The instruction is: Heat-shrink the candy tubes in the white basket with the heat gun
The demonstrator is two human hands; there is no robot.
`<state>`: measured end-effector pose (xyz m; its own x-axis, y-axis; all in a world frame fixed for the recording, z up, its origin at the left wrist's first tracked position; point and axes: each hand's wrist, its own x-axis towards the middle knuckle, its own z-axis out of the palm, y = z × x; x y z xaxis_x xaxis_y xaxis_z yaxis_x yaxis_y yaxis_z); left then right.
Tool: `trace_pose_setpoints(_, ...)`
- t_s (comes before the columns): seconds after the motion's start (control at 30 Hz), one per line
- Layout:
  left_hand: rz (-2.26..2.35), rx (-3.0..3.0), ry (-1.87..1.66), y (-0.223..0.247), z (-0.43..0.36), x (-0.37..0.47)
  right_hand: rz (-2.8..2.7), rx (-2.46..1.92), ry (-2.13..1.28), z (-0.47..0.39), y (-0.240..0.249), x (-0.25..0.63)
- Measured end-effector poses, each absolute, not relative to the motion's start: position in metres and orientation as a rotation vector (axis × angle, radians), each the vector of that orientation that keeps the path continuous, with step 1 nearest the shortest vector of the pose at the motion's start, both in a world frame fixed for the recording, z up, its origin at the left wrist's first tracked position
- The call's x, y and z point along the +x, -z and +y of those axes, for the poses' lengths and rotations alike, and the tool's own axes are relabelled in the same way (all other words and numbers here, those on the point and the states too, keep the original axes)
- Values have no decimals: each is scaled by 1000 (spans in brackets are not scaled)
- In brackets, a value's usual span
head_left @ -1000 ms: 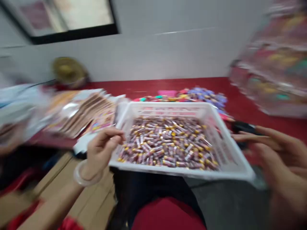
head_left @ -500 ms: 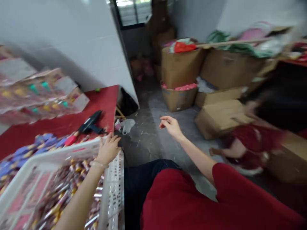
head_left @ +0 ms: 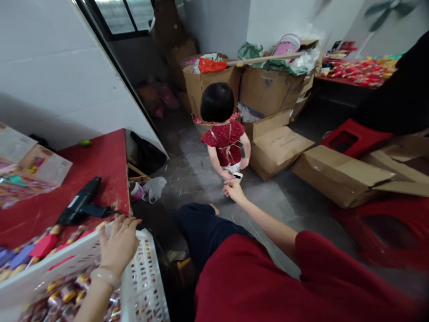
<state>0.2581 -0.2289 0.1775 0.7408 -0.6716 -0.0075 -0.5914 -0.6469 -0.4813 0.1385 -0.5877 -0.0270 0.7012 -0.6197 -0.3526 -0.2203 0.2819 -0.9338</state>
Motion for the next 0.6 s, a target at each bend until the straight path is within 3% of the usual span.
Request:
trace_pose_setpoints(0.33,1103,-2715,291,-169,-210,267,610,-1315,156,-500,18,194)
trace_pose_setpoints(0.47,1078,-3011,310,-176,-180,238,293,-1421,154,-461,-25,203)
trace_pose_setpoints(0.6,853,-3132,361,-171,-93,168,-85,-1502,307,-412,-89,193)
